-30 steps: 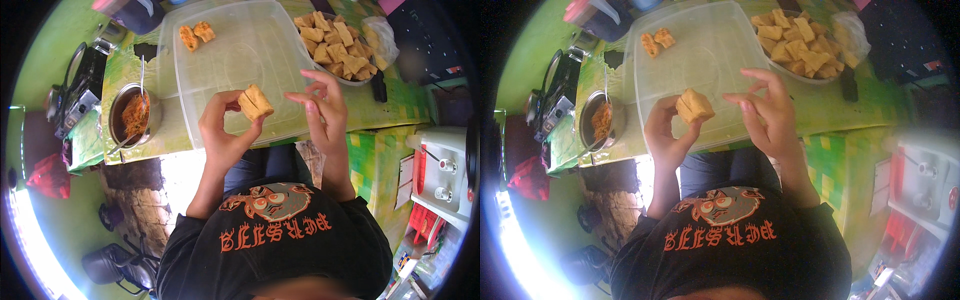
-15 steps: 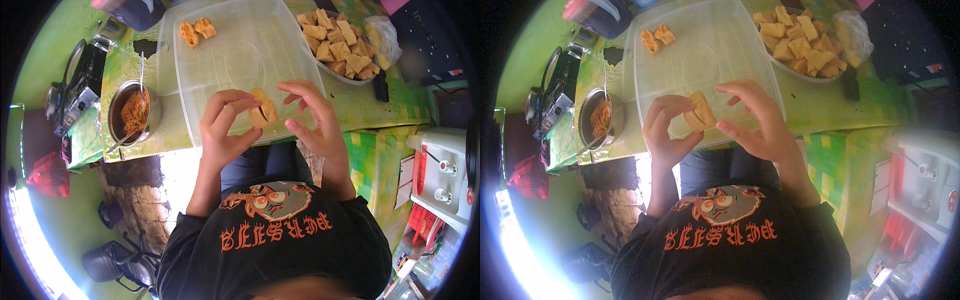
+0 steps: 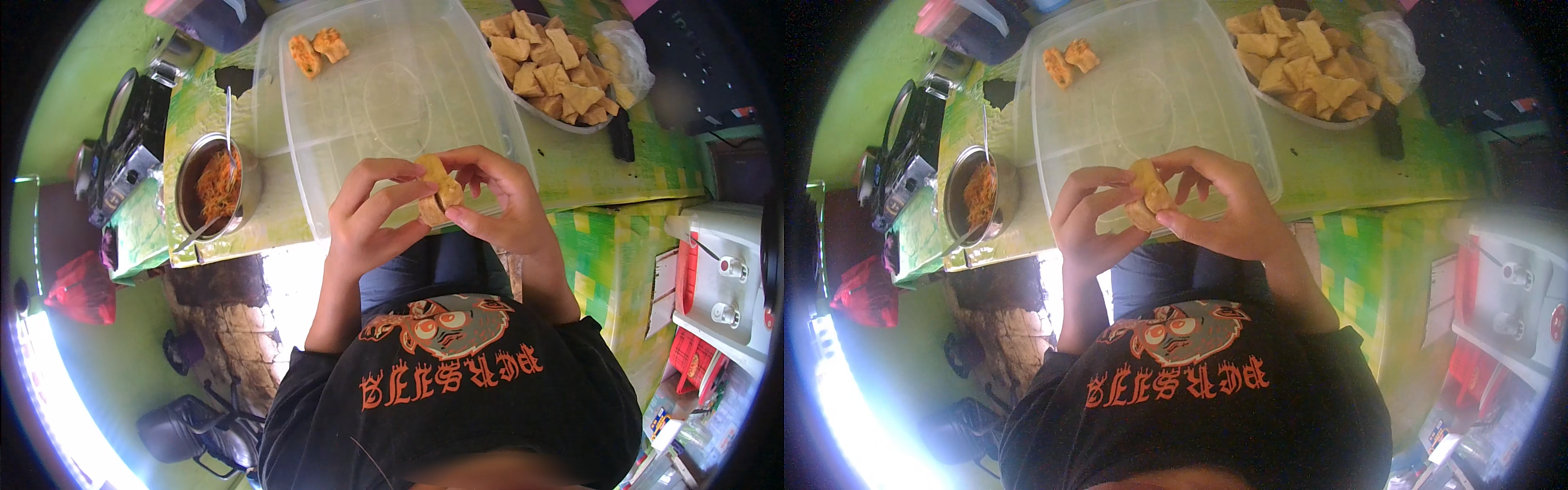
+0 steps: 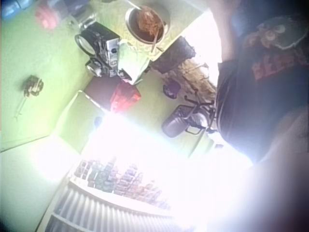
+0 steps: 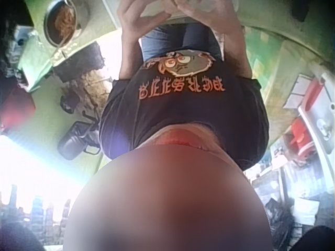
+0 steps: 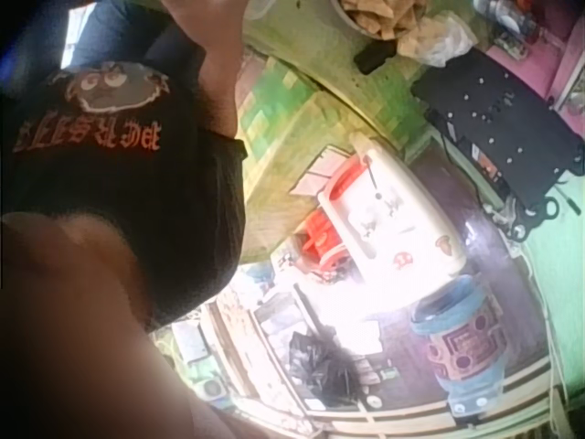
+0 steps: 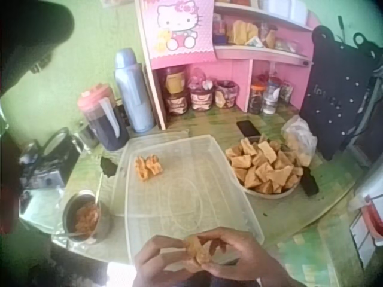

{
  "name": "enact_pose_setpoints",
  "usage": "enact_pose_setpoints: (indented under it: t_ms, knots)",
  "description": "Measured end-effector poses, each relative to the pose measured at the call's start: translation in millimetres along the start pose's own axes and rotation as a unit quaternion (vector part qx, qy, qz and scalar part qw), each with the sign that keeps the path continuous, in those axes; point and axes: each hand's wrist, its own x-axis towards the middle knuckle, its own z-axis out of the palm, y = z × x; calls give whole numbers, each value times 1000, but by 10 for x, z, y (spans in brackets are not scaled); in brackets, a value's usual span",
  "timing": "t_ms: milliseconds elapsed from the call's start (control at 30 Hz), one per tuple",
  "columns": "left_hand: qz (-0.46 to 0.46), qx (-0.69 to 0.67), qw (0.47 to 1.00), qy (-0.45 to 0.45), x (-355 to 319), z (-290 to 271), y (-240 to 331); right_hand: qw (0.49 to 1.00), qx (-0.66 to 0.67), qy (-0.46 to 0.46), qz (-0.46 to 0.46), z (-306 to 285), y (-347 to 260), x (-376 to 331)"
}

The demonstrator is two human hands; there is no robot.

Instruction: The person opens flatbread pieces and fills them with shredded orange food using a fork. They place the filled pieces on a plastic lid and repeat the process with additional flatbread pieces.

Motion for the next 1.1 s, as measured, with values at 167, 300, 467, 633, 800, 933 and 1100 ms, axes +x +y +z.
enact_pose_setpoints:
  t_ms: [167, 300, 467, 633, 800, 933, 1100]
  knots:
    - [-57, 36, 997, -23, 4, -46, 51, 990, -103, 85, -50, -228, -17, -6]
    - [-83, 86, 993, -4, -14, -170, 31, 911, -327, 237, -89, -773, -5, 29]
    - [-119, 97, 988, -16, -78, -183, -6, 801, -472, 358, -84, -1605, 126, 210]
    - [-108, 106, 988, -19, -72, -171, -11, 763, -586, 272, 15, -1987, 276, 434]
    - [-109, 111, 988, -25, -66, -167, -4, 772, -574, 269, -33, -1847, 187, 661]
    - [-111, 115, 987, -24, -73, -173, -6, 827, -543, 145, -6, -1701, 35, 778]
    - [-107, 112, 987, -31, -70, -178, -7, 774, -630, 38, 43, -1468, 171, 992]
